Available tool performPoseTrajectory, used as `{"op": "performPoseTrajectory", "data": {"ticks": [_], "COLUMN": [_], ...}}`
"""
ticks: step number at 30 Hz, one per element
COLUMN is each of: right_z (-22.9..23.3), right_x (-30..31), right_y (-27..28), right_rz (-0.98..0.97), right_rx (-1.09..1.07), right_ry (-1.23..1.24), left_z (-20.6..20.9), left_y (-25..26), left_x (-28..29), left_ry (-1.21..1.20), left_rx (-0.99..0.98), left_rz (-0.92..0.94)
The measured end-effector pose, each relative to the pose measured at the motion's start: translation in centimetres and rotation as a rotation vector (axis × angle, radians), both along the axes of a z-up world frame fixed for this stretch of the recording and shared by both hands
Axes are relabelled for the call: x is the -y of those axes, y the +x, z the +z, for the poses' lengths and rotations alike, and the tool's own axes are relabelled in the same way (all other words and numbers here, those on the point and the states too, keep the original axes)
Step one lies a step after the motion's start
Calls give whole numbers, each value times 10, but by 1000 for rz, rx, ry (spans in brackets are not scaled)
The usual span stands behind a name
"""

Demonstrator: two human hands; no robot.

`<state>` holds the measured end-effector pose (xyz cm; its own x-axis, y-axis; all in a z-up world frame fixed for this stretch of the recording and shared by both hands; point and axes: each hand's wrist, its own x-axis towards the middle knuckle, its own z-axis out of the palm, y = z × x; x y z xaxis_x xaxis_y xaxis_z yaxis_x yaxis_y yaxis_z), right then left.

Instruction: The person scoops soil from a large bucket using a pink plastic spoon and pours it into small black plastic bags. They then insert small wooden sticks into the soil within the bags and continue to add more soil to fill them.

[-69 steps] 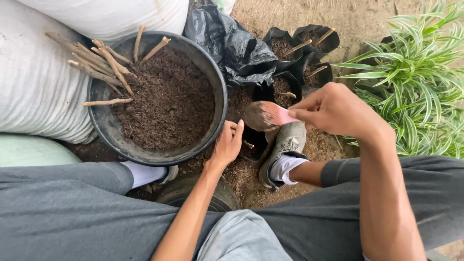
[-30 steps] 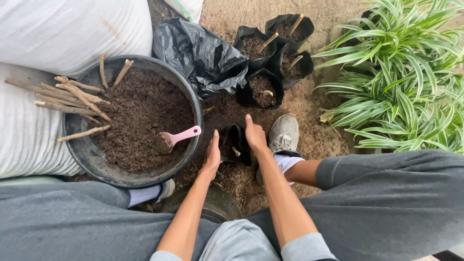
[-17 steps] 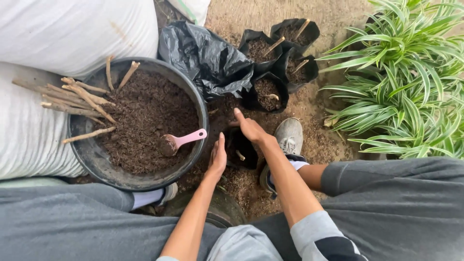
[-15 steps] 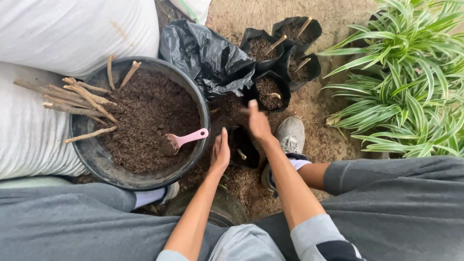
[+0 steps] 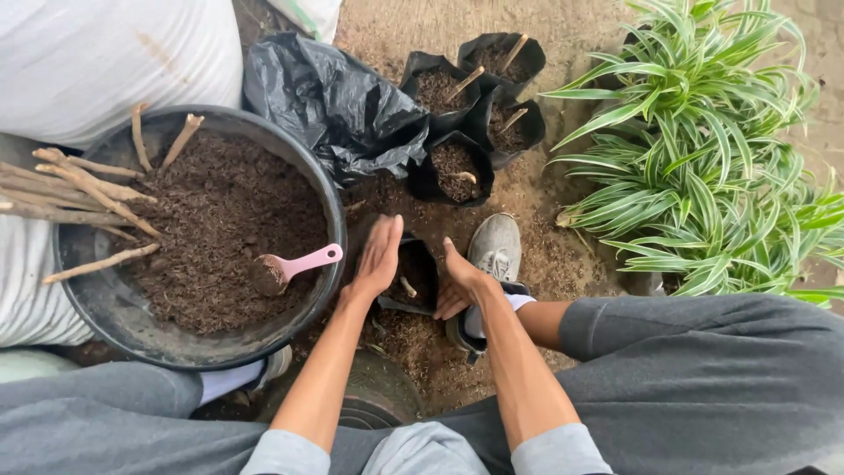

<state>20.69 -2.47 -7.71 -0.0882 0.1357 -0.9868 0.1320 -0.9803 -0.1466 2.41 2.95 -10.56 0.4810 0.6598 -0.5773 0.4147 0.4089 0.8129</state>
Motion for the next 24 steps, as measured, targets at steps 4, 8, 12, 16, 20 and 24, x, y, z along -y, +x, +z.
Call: {"op": "performPoseTrajectory", "data": {"ticks": [4,8,12,16,20,24], "right_z": [-10,41,50,-89,-16,-42], "right_x": [0,-5,-28,-26,-48,-30], "right_y": [-5,-30,-36,8,-7,-27], "right_rz": [-81,-158,-49,67,-43,141], "right_rx": [-23,-2,183,448,507,301], "right_ry": [11,82,100,273,454,512], "left_z": [21,32,29,65,54,16], "left_y": [1,1,-1,4,0,-4], "left_x": [0,-3,6,14,46,57], "left_ry": [54,6,-172,-223,-761,-812], "left_rx": [-103,-235,-237,-234,96,192], "left_rz": [-13,-7,-118,465,1031,1049]}}
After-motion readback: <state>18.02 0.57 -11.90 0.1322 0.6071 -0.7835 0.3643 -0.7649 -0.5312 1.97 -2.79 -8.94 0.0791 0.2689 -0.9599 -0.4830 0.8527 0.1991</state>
